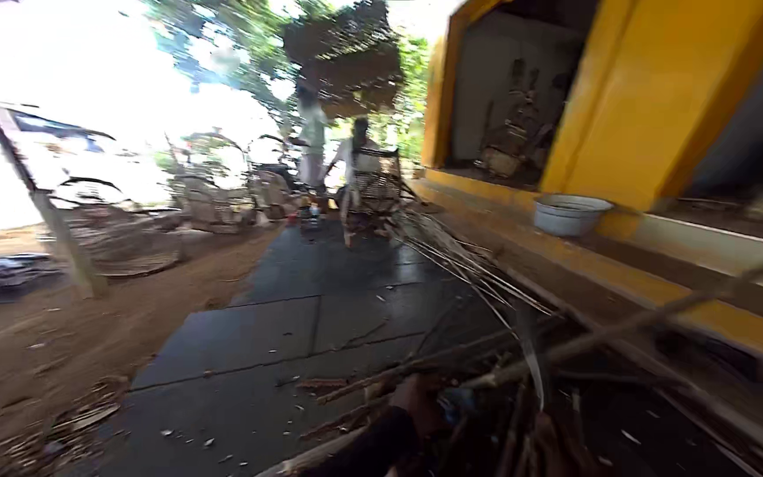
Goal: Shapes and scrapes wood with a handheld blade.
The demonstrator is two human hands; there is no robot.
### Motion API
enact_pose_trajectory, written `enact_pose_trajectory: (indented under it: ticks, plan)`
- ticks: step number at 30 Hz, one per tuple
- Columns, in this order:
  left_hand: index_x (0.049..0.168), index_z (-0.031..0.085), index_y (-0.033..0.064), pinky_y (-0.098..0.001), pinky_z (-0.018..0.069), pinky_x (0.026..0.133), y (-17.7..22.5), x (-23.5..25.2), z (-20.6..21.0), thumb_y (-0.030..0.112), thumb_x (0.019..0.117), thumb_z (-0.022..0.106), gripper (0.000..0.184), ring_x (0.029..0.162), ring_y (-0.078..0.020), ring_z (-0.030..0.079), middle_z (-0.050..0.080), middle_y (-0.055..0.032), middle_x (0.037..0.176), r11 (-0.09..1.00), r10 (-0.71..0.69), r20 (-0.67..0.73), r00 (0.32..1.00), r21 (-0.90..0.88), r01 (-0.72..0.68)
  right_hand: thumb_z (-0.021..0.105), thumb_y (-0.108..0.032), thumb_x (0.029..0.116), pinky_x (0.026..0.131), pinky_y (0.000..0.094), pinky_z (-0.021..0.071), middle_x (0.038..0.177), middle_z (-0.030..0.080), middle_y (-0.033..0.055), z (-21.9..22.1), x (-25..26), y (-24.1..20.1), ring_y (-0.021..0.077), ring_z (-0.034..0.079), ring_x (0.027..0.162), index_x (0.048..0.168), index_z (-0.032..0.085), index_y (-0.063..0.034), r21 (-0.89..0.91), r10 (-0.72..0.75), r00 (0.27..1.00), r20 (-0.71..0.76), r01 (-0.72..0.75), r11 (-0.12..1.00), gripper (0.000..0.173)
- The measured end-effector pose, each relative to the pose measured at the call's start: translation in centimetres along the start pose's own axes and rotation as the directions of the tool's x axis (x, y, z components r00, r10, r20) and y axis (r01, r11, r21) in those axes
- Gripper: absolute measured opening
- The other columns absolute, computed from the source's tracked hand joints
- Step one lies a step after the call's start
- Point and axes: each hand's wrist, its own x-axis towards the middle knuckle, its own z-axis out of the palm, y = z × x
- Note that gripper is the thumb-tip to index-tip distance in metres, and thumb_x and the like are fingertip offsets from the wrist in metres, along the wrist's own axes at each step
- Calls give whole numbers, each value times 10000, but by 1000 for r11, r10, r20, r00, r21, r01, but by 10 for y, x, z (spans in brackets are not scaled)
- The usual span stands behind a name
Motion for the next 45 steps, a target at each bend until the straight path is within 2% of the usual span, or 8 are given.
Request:
enact_pose_trajectory:
  ticks: [11, 17, 23, 27, 32, 39, 42, 45]
  plan:
    - [1099, 798, 202, -580, 545, 969, -4, 3, 2, 264, 917, 638, 250, 1079, -230, 715, 771, -37, 1089, 999, -36, -86, 996, -32, 34, 522, -570, 1015, 521, 439, 544, 624, 615, 29, 32, -7, 2, 182, 610, 530, 927, 719, -92, -203, -82, 990, 116, 105, 974, 525]
    - [1069, 707, 1, -454, 573, 727, -6, -5, -2, 48, 906, 645, 181, 749, -222, 662, 695, -135, 901, 998, -59, 248, 967, -18, 65, 373, -441, 1100, 388, 335, 467, 582, 537, 59, -2, 78, -41, 157, 491, 410, 1248, 604, -68, 624, 174, 983, -58, -100, 775, 463]
    - [1116, 725, 117, -461, 611, 847, 12, 10, 4, 123, 805, 734, 311, 903, -185, 731, 757, -41, 993, 996, 43, -133, 990, -74, -53, 547, -419, 1046, 415, 323, 488, 617, 613, 72, -6, 69, -34, 165, 551, 440, 1069, 660, -27, 353, 89, 988, 126, -128, 927, 408]
    - [1200, 746, 110, -554, 569, 931, 2, 11, -4, 201, 901, 621, 337, 989, -264, 729, 757, -109, 1068, 999, -37, -85, 996, 24, 39, 388, -365, 1120, 372, 339, 485, 602, 554, 70, -31, 63, -14, 169, 513, 410, 1155, 574, -12, 487, 239, 956, -171, -129, 864, 401]
    - [985, 779, 123, -558, 588, 844, -1, 14, -4, 227, 905, 622, 205, 889, -242, 736, 762, -74, 945, 1000, -12, -121, 993, 7, 13, 545, -541, 1017, 514, 390, 535, 622, 612, -2, -31, 45, 19, 152, 595, 517, 933, 700, -109, -144, -54, 995, 79, 65, 987, 466]
    - [1072, 787, 176, -609, 559, 889, 4, 17, -7, 252, 895, 655, 234, 974, -281, 734, 770, -77, 1034, 962, -275, -166, 947, -44, 271, 478, -555, 1037, 616, 463, 550, 677, 618, 50, 1, 55, 22, 210, 626, 615, 942, 696, -89, -301, -67, 981, 185, 121, 946, 523]
    - [1075, 787, 215, -607, 553, 894, 6, 13, -6, 296, 880, 677, 238, 1008, -266, 728, 772, -49, 1048, 951, -304, -170, 937, -3, 308, 536, -437, 1050, 452, 392, 531, 619, 576, 58, 6, 64, 38, 180, 562, 472, 963, 666, -11, -44, -36, 995, -88, 33, 998, 454]
    - [1091, 778, 206, -603, 554, 901, 4, 13, -10, 280, 881, 679, 244, 1030, -274, 723, 767, -60, 1067, 943, -328, -179, 928, 2, 334, 471, -571, 1033, 634, 486, 558, 684, 632, 73, 21, 47, 25, 242, 649, 628, 971, 698, -72, -314, -30, 988, 153, 77, 946, 552]
